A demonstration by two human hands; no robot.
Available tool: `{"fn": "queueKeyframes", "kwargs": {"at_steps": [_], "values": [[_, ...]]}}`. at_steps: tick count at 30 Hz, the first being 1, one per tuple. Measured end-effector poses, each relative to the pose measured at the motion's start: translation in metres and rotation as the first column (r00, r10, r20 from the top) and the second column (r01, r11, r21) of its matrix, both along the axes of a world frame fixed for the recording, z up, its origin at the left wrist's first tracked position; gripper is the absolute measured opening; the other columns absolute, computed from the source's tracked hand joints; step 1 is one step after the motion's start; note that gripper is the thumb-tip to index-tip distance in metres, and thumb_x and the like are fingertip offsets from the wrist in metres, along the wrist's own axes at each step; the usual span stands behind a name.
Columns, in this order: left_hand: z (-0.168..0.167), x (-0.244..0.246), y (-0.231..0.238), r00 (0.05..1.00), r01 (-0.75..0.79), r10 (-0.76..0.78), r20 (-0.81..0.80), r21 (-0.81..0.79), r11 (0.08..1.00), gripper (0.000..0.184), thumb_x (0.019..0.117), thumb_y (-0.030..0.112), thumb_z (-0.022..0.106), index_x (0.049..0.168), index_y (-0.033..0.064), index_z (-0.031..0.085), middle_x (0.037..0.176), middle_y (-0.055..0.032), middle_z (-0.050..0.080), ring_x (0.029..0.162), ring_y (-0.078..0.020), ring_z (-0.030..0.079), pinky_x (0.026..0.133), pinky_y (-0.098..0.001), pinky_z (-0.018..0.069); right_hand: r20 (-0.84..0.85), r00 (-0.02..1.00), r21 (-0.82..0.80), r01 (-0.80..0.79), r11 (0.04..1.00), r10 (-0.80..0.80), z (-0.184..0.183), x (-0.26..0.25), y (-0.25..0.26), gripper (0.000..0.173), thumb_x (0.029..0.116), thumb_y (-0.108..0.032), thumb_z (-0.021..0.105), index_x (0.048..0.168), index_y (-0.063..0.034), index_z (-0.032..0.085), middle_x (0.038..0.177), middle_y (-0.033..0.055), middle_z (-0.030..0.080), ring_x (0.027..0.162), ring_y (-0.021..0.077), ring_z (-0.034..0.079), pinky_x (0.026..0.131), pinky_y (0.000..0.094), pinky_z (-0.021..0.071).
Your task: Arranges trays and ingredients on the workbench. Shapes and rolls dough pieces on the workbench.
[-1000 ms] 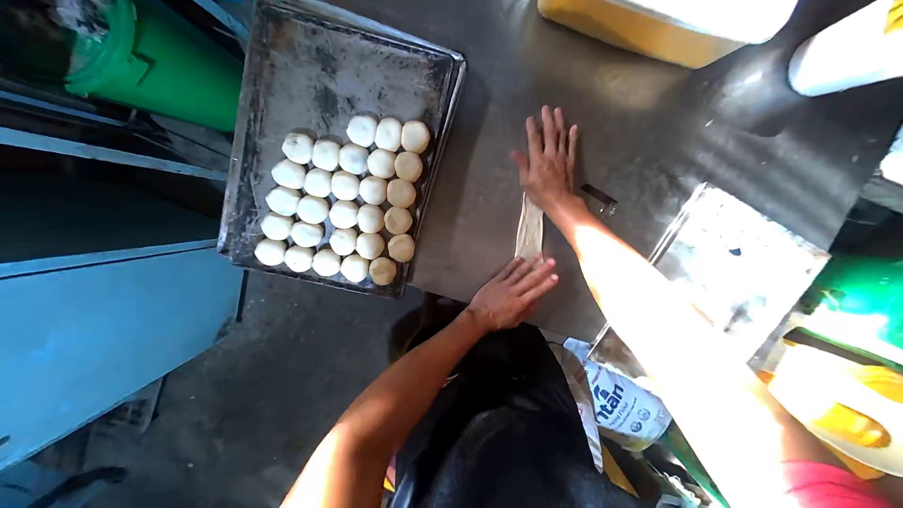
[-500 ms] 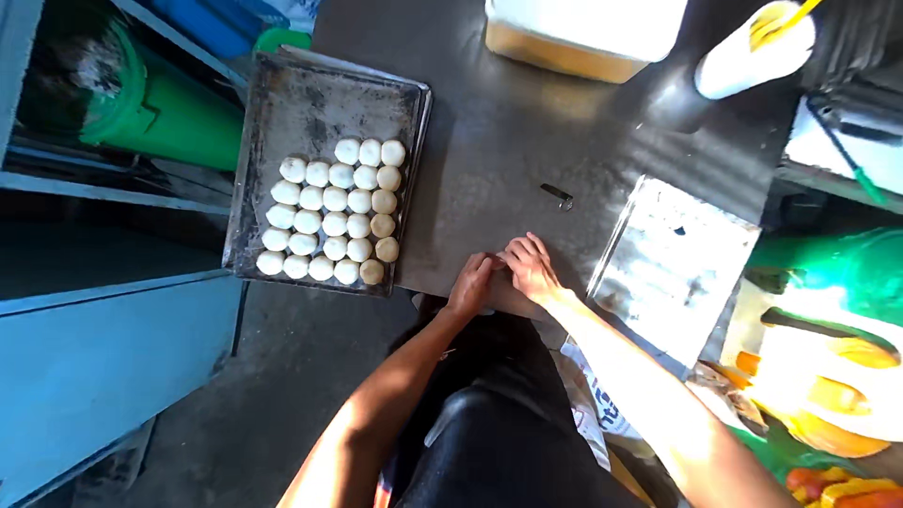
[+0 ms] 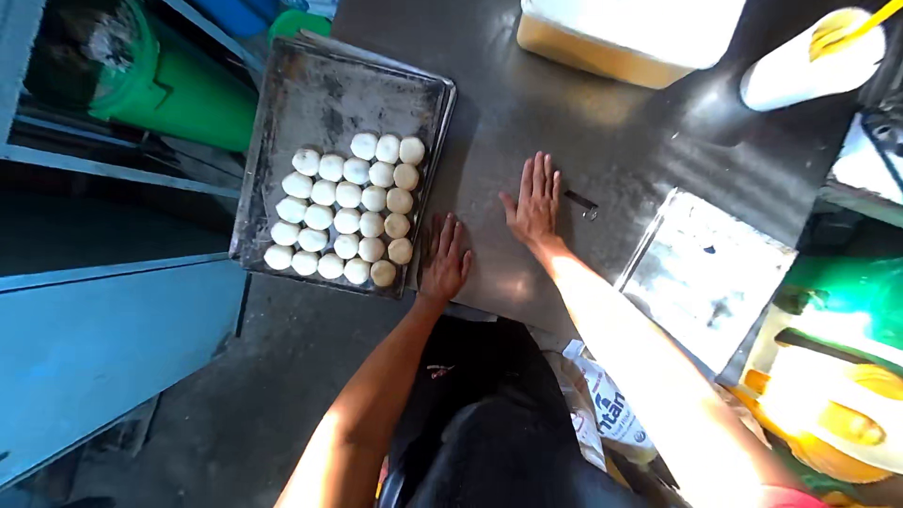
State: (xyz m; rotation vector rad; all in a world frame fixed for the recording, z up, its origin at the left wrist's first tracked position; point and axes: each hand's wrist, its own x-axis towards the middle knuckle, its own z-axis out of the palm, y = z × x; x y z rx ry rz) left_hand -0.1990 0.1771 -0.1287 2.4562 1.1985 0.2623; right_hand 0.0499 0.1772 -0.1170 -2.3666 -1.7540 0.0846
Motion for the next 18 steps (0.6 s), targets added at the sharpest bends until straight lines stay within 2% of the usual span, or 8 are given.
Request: {"fn": "queueKeyframes", "kwargs": {"at_steps": [2, 4, 6, 8, 10, 14, 16, 18], "values": [[0.002, 0.002, 0.007, 0.999, -0.002, 0.003, 0.038, -0.024, 1.0, 0.062, 0.1065, 0.04, 0.043, 0.162, 0.0162, 0.031, 0.173, -0.0048, 0.013, 0.16, -0.0237, 0.007, 0.13, -0.0542, 0.0133, -0.011, 1.0, -0.06, -0.021, 0.998, 0.02, 0.007, -0.032, -0.061, 0.088, 0.1036, -0.062, 0.031, 0.162, 0.0031, 0.019, 0.171, 0.0221, 0.01, 0.16, 0.0339, 0.008, 0.129, 0.0588, 0.0111], [0.002, 0.004, 0.006, 0.999, -0.015, 0.019, 0.038, -0.094, 0.995, 0.063, 0.1068, 0.042, 0.043, 0.163, 0.0185, 0.028, 0.174, -0.0025, 0.01, 0.16, -0.0218, 0.007, 0.129, -0.0516, 0.0192, -0.041, 0.997, -0.102, -0.063, 0.993, 0.059, 0.01, -0.068, -0.145, 0.09, 0.1009, -0.065, 0.036, 0.158, 0.0045, 0.03, 0.167, 0.025, 0.024, 0.157, 0.0374, 0.022, 0.127, 0.0591, 0.0201], [0.0, 0.005, 0.008, 0.999, -0.021, 0.026, 0.04, -0.114, 0.993, 0.063, 0.1067, 0.042, 0.043, 0.163, 0.0169, 0.029, 0.173, -0.0041, 0.011, 0.16, -0.0226, 0.01, 0.128, -0.0504, 0.0236, -0.097, 0.99, -0.133, -0.116, 0.984, 0.103, 0.02, -0.087, -0.189, 0.092, 0.0995, -0.066, 0.038, 0.156, 0.0061, 0.033, 0.164, 0.0284, 0.029, 0.155, 0.0403, 0.026, 0.127, 0.0584, 0.0231], [0.0, 0.004, 0.006, 0.999, -0.02, 0.023, 0.031, -0.105, 0.994, 0.063, 0.1066, 0.042, 0.042, 0.162, 0.0156, 0.03, 0.173, -0.0058, 0.011, 0.16, -0.0239, 0.01, 0.128, -0.0524, 0.0204, -0.08, 0.988, -0.144, -0.142, 0.979, 0.132, 0.025, -0.077, -0.172, 0.088, 0.102, -0.064, 0.033, 0.156, 0.0055, 0.035, 0.163, 0.0283, 0.03, 0.154, 0.041, 0.027, 0.125, 0.0601, 0.0236], [-0.001, 0.005, 0.007, 0.999, -0.013, 0.015, 0.032, -0.066, 0.998, 0.063, 0.1059, 0.041, 0.043, 0.162, 0.014, 0.032, 0.173, -0.0075, 0.014, 0.16, -0.0259, 0.009, 0.128, -0.0551, 0.0174, 0.002, 0.993, -0.125, -0.12, 0.985, 0.122, 0.014, -0.045, -0.109, 0.085, 0.104, -0.064, 0.028, 0.156, 0.0029, 0.036, 0.164, 0.0269, 0.029, 0.155, 0.0417, 0.026, 0.124, 0.0635, 0.0222], [-0.001, 0.004, 0.006, 1.0, 0.002, -0.003, -0.02, -0.04, 0.999, 0.063, 0.1066, 0.043, 0.039, 0.162, 0.015, 0.03, 0.173, -0.007, 0.013, 0.16, -0.0263, 0.008, 0.128, -0.0574, 0.0118, 0.072, 0.997, -0.052, 0.038, 0.998, -0.034, -0.002, 0.014, 0.015, 0.091, 0.1011, -0.07, 0.026, 0.162, -0.0019, 0.024, 0.17, 0.0244, 0.015, 0.158, 0.0403, 0.011, 0.124, 0.0686, 0.0087], [0.0, 0.001, 0.006, 0.999, 0.005, -0.006, -0.032, -0.033, 0.999, 0.063, 0.1066, 0.043, 0.039, 0.163, 0.0162, 0.028, 0.173, -0.0051, 0.011, 0.16, -0.0248, 0.008, 0.129, -0.057, 0.0127, 0.051, 0.998, -0.031, 0.049, 0.998, -0.047, 0.004, 0.008, 0.01, 0.086, 0.1043, -0.064, 0.025, 0.163, -0.0023, 0.019, 0.172, 0.0198, 0.01, 0.16, 0.0347, 0.007, 0.127, 0.0649, 0.0076], [-0.002, 0.001, 0.006, 1.0, 0.002, -0.002, -0.01, -0.033, 0.999, 0.063, 0.1067, 0.043, 0.04, 0.163, 0.0163, 0.028, 0.174, -0.0045, 0.01, 0.16, -0.0237, 0.008, 0.129, -0.0561, 0.0132, 0.019, 1.0, -0.069, -0.023, 0.997, 0.025, 0.01, -0.024, -0.047, 0.081, 0.1059, -0.058, 0.027, 0.164, -0.0027, 0.018, 0.173, 0.0165, 0.009, 0.16, 0.0306, 0.005, 0.129, 0.0611, 0.01]]}}
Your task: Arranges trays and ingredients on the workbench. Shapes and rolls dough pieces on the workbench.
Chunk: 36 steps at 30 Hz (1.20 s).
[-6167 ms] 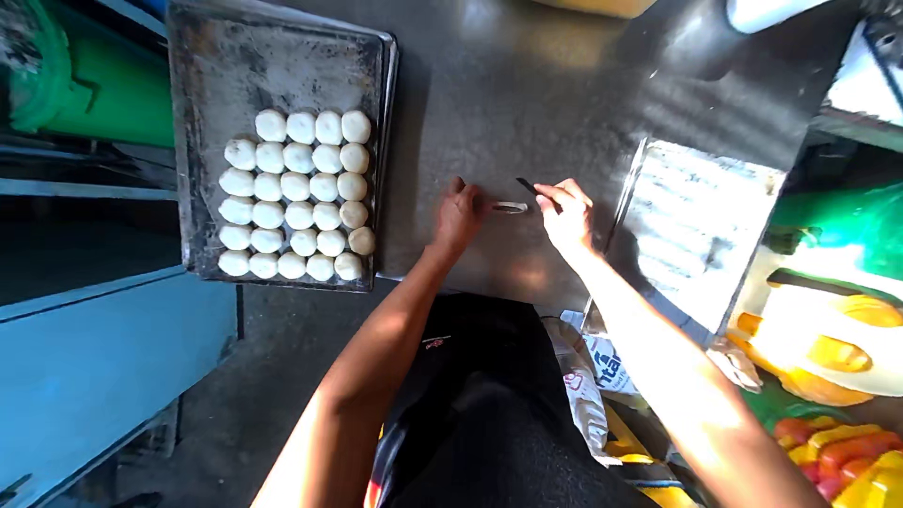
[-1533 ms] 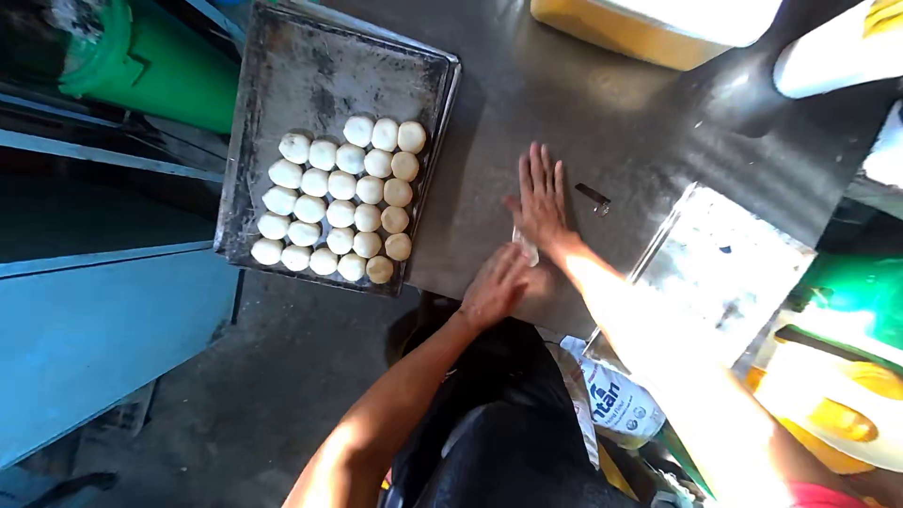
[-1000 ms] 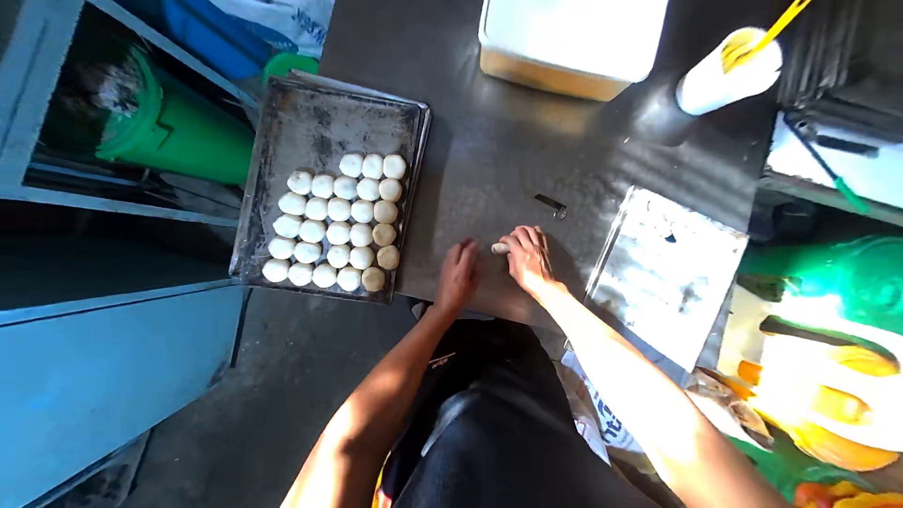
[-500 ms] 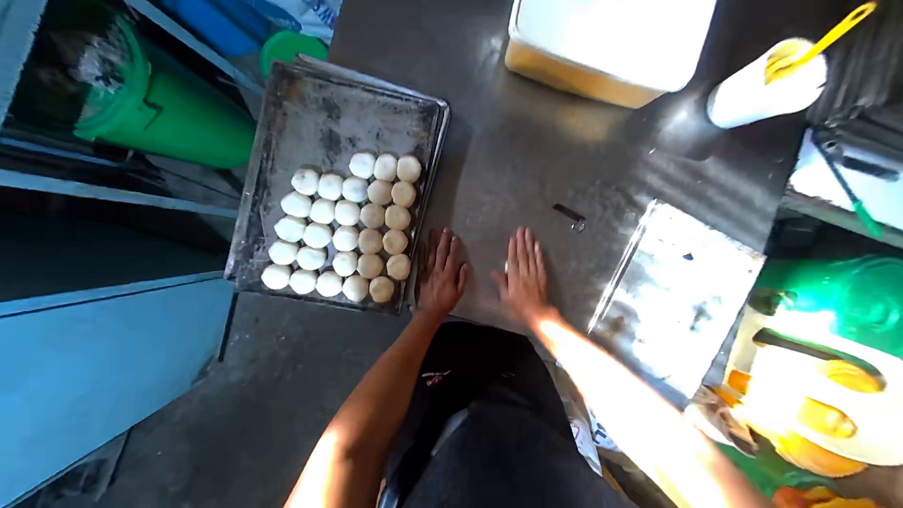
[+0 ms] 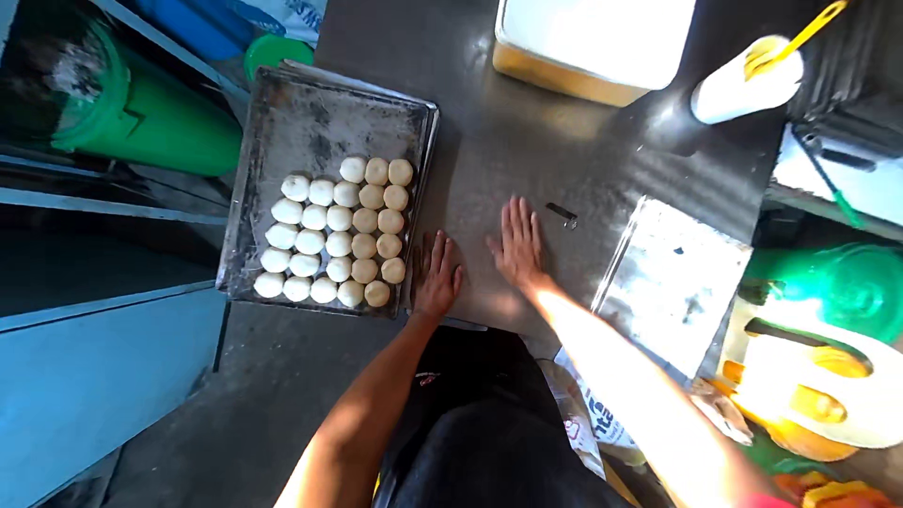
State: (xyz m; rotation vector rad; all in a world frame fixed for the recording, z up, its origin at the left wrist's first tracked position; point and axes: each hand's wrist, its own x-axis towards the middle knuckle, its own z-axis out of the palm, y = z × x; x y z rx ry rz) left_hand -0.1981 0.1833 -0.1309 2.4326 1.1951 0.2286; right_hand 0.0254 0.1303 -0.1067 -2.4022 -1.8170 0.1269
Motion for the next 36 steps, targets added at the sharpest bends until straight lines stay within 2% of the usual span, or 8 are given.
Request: {"fn": "queueKeyframes", "kwargs": {"at_steps": [5, 11, 15, 18, 23, 28, 33, 36], "values": [[0.003, 0.0, -0.002, 0.999, -0.017, 0.019, 0.032, -0.057, 0.998, 0.062, 0.1066, 0.041, 0.042, 0.162, 0.0156, 0.031, 0.173, -0.0054, 0.012, 0.159, -0.0242, 0.013, 0.127, -0.0508, 0.0245, -0.137, 0.985, -0.082, -0.117, 0.99, 0.105, 0.014, -0.065, -0.144, 0.087, 0.1014, -0.065, 0.034, 0.157, 0.0021, 0.035, 0.165, 0.0249, 0.03, 0.155, 0.0368, 0.027, 0.127, 0.0563, 0.0244], [0.002, 0.002, -0.002, 1.0, -0.001, 0.001, -0.026, -0.003, 1.0, 0.063, 0.1057, 0.042, 0.04, 0.162, 0.0142, 0.031, 0.173, -0.0071, 0.013, 0.16, -0.0264, 0.011, 0.127, -0.0571, 0.0179, -0.011, 0.999, -0.061, -0.048, 0.997, 0.048, -0.009, 0.003, -0.003, 0.066, 0.105, -0.061, 0.028, 0.162, -0.0277, 0.033, 0.17, 0.0213, 0.017, 0.157, 0.0451, 0.011, 0.122, 0.0709, 0.0125], [0.007, 0.0, 0.0, 1.0, 0.012, -0.012, -0.024, -0.001, 1.0, 0.064, 0.1062, 0.044, 0.04, 0.162, 0.0152, 0.03, 0.173, -0.0063, 0.014, 0.16, -0.0263, 0.007, 0.128, -0.0592, 0.011, -0.249, 0.967, 0.068, 0.071, 0.995, -0.052, 0.011, 0.057, 0.064, 0.063, 0.1077, -0.056, 0.033, 0.158, -0.0197, 0.042, 0.169, 0.0131, 0.028, 0.158, 0.0336, 0.017, 0.128, 0.0589, 0.0147], [0.029, 0.012, -0.002, 0.997, -0.073, 0.072, -0.011, -0.114, 0.991, 0.062, 0.1041, 0.04, 0.05, 0.159, 0.0145, 0.037, 0.172, -0.0065, 0.019, 0.159, -0.0287, 0.014, 0.125, -0.058, 0.0237, -0.311, 0.932, 0.11, 0.229, 0.967, -0.185, 0.056, 0.114, 0.041, 0.046, 0.1049, -0.035, 0.054, 0.141, -0.0058, 0.061, 0.144, 0.0165, 0.059, 0.138, 0.0301, 0.053, 0.118, 0.0459, 0.0415], [0.064, 0.093, -0.006, 0.998, 0.052, -0.049, 0.036, -0.09, 0.995, 0.058, 0.1048, 0.04, 0.049, 0.152, 0.007, 0.046, 0.161, -0.0164, 0.041, 0.155, -0.0335, 0.026, 0.126, -0.061, 0.0177, -0.34, 0.873, -0.125, 0.328, 0.936, -0.351, 0.041, 0.159, -0.022, 0.033, 0.091, -0.021, 0.076, 0.119, -0.005, 0.071, 0.12, 0.0221, 0.064, 0.121, 0.0389, 0.058, 0.108, 0.0529, 0.0452], [0.046, 0.165, -0.026, 0.952, 0.3, -0.302, -0.04, -0.053, 0.952, 0.065, 0.1054, 0.043, 0.046, 0.158, 0.0059, 0.037, 0.168, -0.0129, 0.027, 0.158, -0.0298, 0.016, 0.128, -0.058, 0.0112, -0.425, 0.814, -0.201, 0.341, 0.918, -0.395, 0.038, 0.152, -0.029, 0.017, 0.0901, -0.015, 0.077, 0.103, -0.0041, 0.072, 0.11, 0.0184, 0.067, 0.112, 0.0364, 0.061, 0.103, 0.0535, 0.0461], [0.023, 0.143, -0.061, 0.931, 0.365, -0.364, -0.027, 0.038, 0.93, 0.067, 0.1038, 0.037, 0.048, 0.161, 0.0071, 0.032, 0.172, -0.0118, 0.017, 0.16, -0.026, 0.01, 0.13, -0.0515, 0.0112, -0.829, 0.4, -0.191, 0.456, 0.869, -0.392, 0.069, 0.141, -0.063, 0.033, 0.0998, -0.018, 0.067, 0.132, -0.0122, 0.061, 0.112, 0.0077, 0.071, 0.091, 0.0192, 0.073, 0.079, 0.0381, 0.0633], [0.027, 0.119, -0.065, 0.929, 0.359, -0.36, 0.082, 0.033, 0.933, 0.062, 0.1034, 0.031, 0.052, 0.161, 0.0162, 0.035, 0.171, -0.007, 0.021, 0.159, -0.0226, 0.013, 0.129, -0.0527, 0.0129, -0.957, 0.026, -0.237, 0.511, 0.826, -0.29, 0.1, 0.122, -0.063, 0.019, 0.1033, -0.011, 0.057, 0.122, -0.0098, 0.061, 0.119, 0.0077, 0.071, 0.104, 0.0211, 0.072, 0.083, 0.0359, 0.0626]]}}
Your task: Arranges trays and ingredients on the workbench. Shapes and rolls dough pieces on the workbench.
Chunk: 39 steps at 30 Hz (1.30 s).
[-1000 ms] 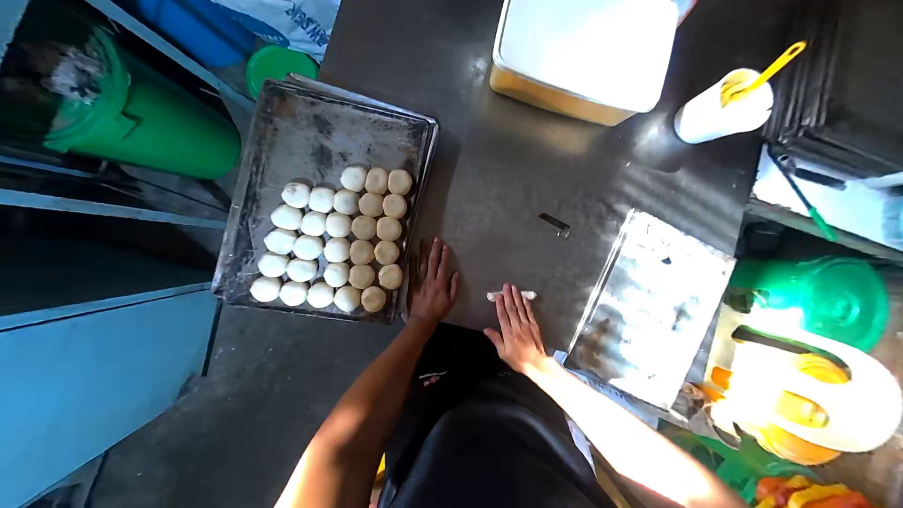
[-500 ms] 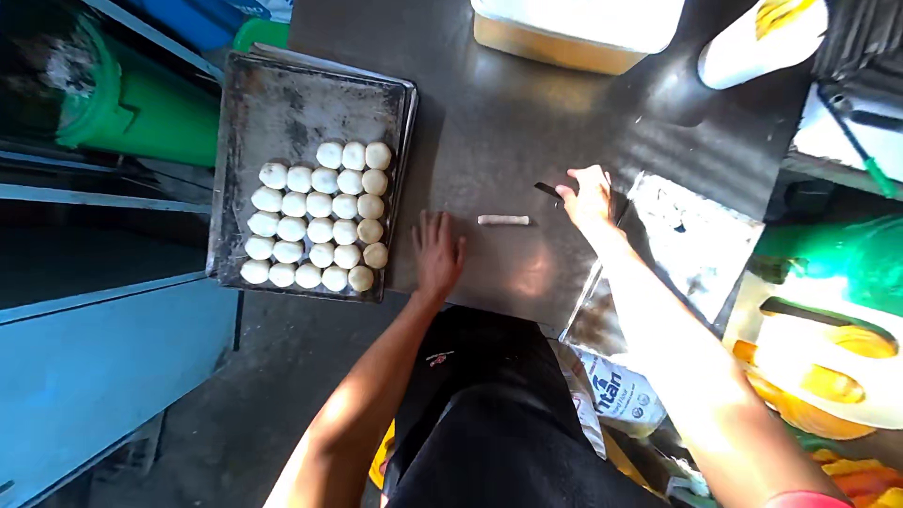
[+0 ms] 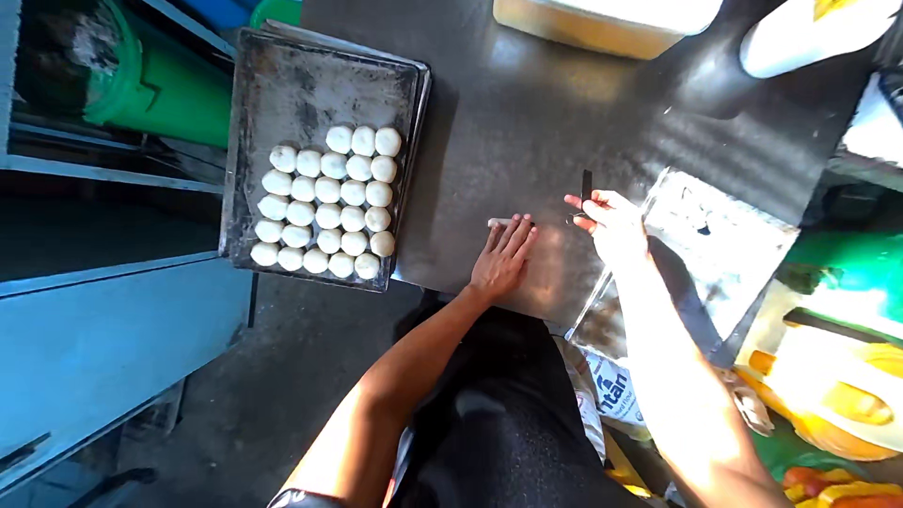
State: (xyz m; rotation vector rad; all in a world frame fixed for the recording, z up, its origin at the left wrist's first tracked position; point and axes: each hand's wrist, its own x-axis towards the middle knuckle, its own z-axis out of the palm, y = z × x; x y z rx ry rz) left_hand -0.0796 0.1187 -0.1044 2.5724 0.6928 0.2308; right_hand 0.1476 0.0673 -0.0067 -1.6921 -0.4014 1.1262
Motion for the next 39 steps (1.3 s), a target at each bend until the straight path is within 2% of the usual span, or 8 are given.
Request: {"fn": "queueKeyframes", "kwargs": {"at_steps": [3, 5, 6, 8, 10, 12, 30, 39], "values": [[0.011, -0.02, 0.02, 0.963, -0.21, 0.234, 0.135, -0.17, 0.963, 0.055, 0.0998, 0.024, 0.063, 0.152, 0.013, 0.048, 0.161, -0.0122, 0.041, 0.151, -0.0297, 0.035, 0.123, -0.0548, 0.0302, -0.061, 0.998, -0.018, -0.033, 0.999, 0.032, 0.017, -0.012, 0.014, 0.015, 0.1041, -0.011, 0.054, 0.119, -0.0126, 0.06, 0.112, 0.0073, 0.072, 0.095, 0.0195, 0.074, 0.076, 0.0333, 0.0633], [0.017, -0.029, 0.04, 0.904, -0.358, 0.415, 0.105, -0.348, 0.866, 0.054, 0.0962, 0.022, 0.07, 0.146, 0.0079, 0.054, 0.141, -0.0189, 0.056, 0.129, -0.0325, 0.057, 0.108, -0.0491, 0.05, 0.129, 0.969, -0.055, -0.205, 0.977, 0.211, 0.014, -0.022, 0.018, 0.02, 0.101, -0.013, 0.061, 0.121, -0.0124, 0.062, 0.099, 0.0071, 0.074, 0.073, 0.0181, 0.075, 0.061, 0.0316, 0.0637], [0.019, -0.031, 0.051, 0.892, -0.381, 0.445, 0.076, -0.403, 0.832, 0.052, 0.0953, 0.023, 0.072, 0.142, 0.0064, 0.057, 0.131, -0.02, 0.06, 0.119, -0.0324, 0.062, 0.101, -0.0474, 0.0547, 0.311, 0.894, -0.097, -0.308, 0.947, 0.323, 0.008, -0.028, 0.019, 0.02, 0.0996, -0.014, 0.065, 0.12, -0.0108, 0.066, 0.097, 0.0066, 0.074, 0.067, 0.0177, 0.073, 0.057, 0.0325, 0.0644], [0.018, -0.032, 0.068, 0.913, -0.355, 0.407, 0.023, -0.444, 0.822, 0.045, 0.0941, 0.024, 0.074, 0.134, 0.0051, 0.064, 0.12, -0.0188, 0.065, 0.107, -0.0312, 0.067, 0.095, -0.0467, 0.0574, 0.657, 0.561, -0.201, -0.514, 0.834, 0.503, -0.009, -0.04, 0.018, 0.022, 0.1005, -0.012, 0.063, 0.12, -0.0093, 0.072, 0.105, 0.0108, 0.066, 0.079, 0.0196, 0.067, 0.072, 0.0364, 0.0606], [0.016, -0.03, 0.075, 0.944, -0.3, 0.331, -0.003, -0.428, 0.852, 0.038, 0.0937, 0.024, 0.074, 0.127, 0.0085, 0.068, 0.116, -0.0148, 0.066, 0.104, -0.0289, 0.068, 0.093, -0.0476, 0.058, 0.773, 0.333, -0.278, -0.588, 0.76, 0.54, -0.025, -0.049, 0.017, 0.024, 0.1, -0.009, 0.062, 0.12, -0.0115, 0.074, 0.105, 0.0136, 0.065, 0.083, 0.0248, 0.067, 0.073, 0.0412, 0.059], [0.01, -0.028, 0.08, 0.959, -0.262, 0.284, 0.001, -0.381, 0.887, 0.029, 0.094, 0.023, 0.073, 0.121, 0.0135, 0.071, 0.114, -0.0101, 0.066, 0.102, -0.0261, 0.067, 0.09, -0.0469, 0.0578, 0.82, 0.249, -0.273, -0.621, 0.735, 0.515, -0.04, -0.054, 0.018, 0.029, 0.0983, -0.006, 0.059, 0.121, -0.0148, 0.075, 0.101, 0.0136, 0.064, 0.077, 0.0252, 0.066, 0.064, 0.0409, 0.0573], [0.008, -0.021, 0.091, 0.968, -0.25, 0.238, -0.078, -0.38, 0.891, 0.019, 0.0999, 0.018, 0.062, 0.112, 0.0153, 0.077, 0.113, -0.009, 0.068, 0.1, -0.0246, 0.069, 0.089, -0.0464, 0.0589, 0.777, 0.037, -0.446, -0.672, 0.591, 0.628, -0.049, -0.062, 0.039, 0.039, 0.0927, -0.003, 0.056, 0.125, -0.0173, 0.074, 0.107, 0.0198, 0.062, 0.067, 0.0316, 0.065, 0.056, 0.0471, 0.0549], [0.008, -0.021, 0.092, 0.966, -0.251, 0.257, -0.038, -0.396, 0.883, 0.017, 0.0991, 0.019, 0.065, 0.106, 0.0133, 0.078, 0.107, -0.0081, 0.068, 0.094, -0.0226, 0.069, 0.086, -0.0445, 0.0593, 0.747, 0.1, -0.485, -0.594, 0.642, 0.657, -0.043, -0.027, 0.009, 0.039, 0.0928, -0.004, 0.056, 0.124, -0.0176, 0.074, 0.104, 0.0186, 0.063, 0.068, 0.0312, 0.065, 0.057, 0.0486, 0.0551]]}}
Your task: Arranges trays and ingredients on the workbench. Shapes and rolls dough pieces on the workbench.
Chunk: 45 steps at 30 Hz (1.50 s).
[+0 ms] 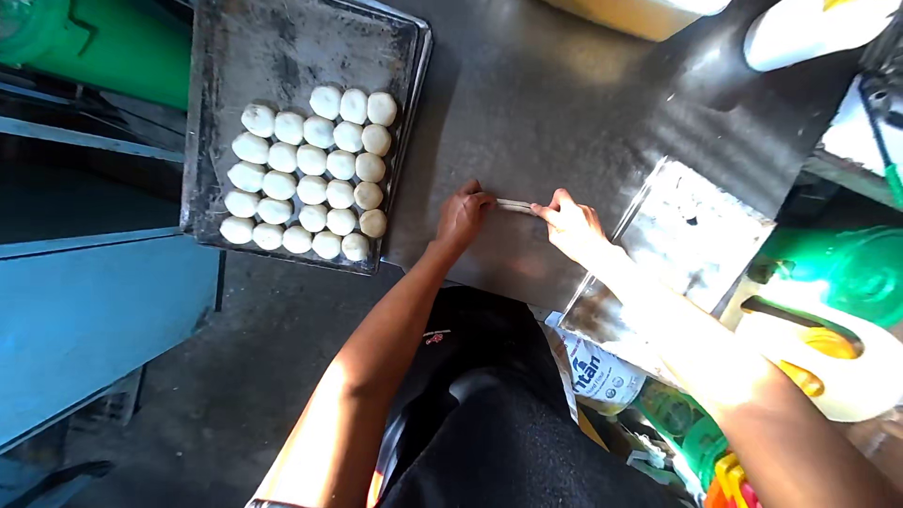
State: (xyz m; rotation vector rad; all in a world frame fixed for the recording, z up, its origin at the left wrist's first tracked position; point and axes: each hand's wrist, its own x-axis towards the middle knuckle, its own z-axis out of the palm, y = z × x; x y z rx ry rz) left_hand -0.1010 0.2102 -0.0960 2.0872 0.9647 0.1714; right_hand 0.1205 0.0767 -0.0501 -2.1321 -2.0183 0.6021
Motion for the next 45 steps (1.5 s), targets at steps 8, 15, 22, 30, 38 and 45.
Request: {"fn": "queueKeyframes", "kwargs": {"at_steps": [8, 15, 22, 30, 38, 45], "values": [[0.003, 0.004, 0.002, 0.999, -0.018, 0.017, -0.027, -0.035, 0.999, 0.02, 0.0945, 0.025, 0.071, 0.108, 0.0124, 0.077, 0.11, -0.0083, 0.068, 0.097, -0.0225, 0.069, 0.087, -0.0451, 0.0598, -0.053, 0.987, 0.056, 0.155, 0.986, -0.152, 0.008, 0.003, -0.029, 0.034, 0.0962, -0.005, 0.059, 0.122, -0.018, 0.076, 0.101, 0.0131, 0.063, 0.071, 0.0248, 0.064, 0.059, 0.0416, 0.0554], [0.035, 0.035, -0.014, 0.981, -0.015, 0.013, -0.195, -0.011, 1.0, 0.025, 0.0928, 0.028, 0.074, 0.111, 0.0108, 0.073, 0.125, -0.0174, 0.062, 0.113, -0.0362, 0.063, 0.089, -0.0545, 0.0583, -0.331, 0.765, 0.206, 0.63, 0.749, -0.552, -0.012, -0.015, -0.012, 0.025, 0.1007, -0.017, 0.064, 0.123, -0.0143, 0.075, 0.11, 0.0105, 0.068, 0.098, 0.0218, 0.067, 0.088, 0.0396, 0.0571], [0.071, 0.072, -0.039, 0.991, 0.134, -0.126, 0.054, -0.197, 0.971, 0.021, 0.0994, 0.026, 0.067, 0.111, 0.0084, 0.07, 0.107, -0.0059, 0.072, 0.098, -0.0162, 0.07, 0.088, -0.0397, 0.06, -0.669, 0.383, -0.037, 0.839, 0.543, -0.637, -0.019, -0.046, -0.053, 0.035, 0.0953, -0.008, 0.066, 0.128, 0.0037, 0.066, 0.121, 0.0182, 0.071, 0.112, 0.0212, 0.069, 0.101, 0.0358, 0.0562], [0.126, 0.201, -0.126, 0.948, 0.306, -0.271, 0.168, -0.24, 0.921, 0.018, 0.0986, 0.024, 0.067, 0.105, 0.0089, 0.073, 0.096, -0.0023, 0.073, 0.086, -0.0101, 0.071, 0.079, -0.0322, 0.0613, -0.885, -0.228, -0.35, 0.901, 0.257, -0.406, 0.027, 0.036, -0.138, 0.027, 0.1006, -0.008, 0.058, 0.125, 0.0024, 0.066, 0.11, 0.0134, 0.075, 0.097, 0.0213, 0.074, 0.086, 0.0388, 0.0638], [0.093, 0.356, -0.172, 0.949, 0.309, -0.219, 0.225, -0.551, 0.775, 0.024, 0.0983, 0.012, 0.068, 0.118, -0.0011, 0.065, 0.1, -0.0111, 0.072, 0.081, -0.018, 0.072, 0.075, -0.0363, 0.063, -0.875, -0.012, -0.162, 0.949, 0.27, -0.485, 0.016, 0.192, -0.204, 0.035, 0.0941, -0.004, 0.064, 0.129, -0.0055, 0.063, 0.117, 0.0084, 0.071, 0.103, 0.0158, 0.069, 0.09, 0.0348, 0.0593], [0.089, 0.432, -0.175, 0.887, 0.447, -0.458, -0.055, -0.138, 0.884, 0.024, 0.1033, 0.022, 0.06, 0.125, 0.0145, 0.067, 0.121, -0.008, 0.07, 0.1, -0.0218, 0.071, 0.088, -0.0462, 0.0602, -0.575, 0.185, -0.088, 0.954, 0.285, -0.797, -0.023, 0.281, -0.231, 0.031, 0.0944, -0.003, 0.066, 0.125, -0.0032, 0.065, 0.116, 0.0162, 0.072, 0.104, 0.0259, 0.071, 0.094, 0.0486, 0.0577]]}}
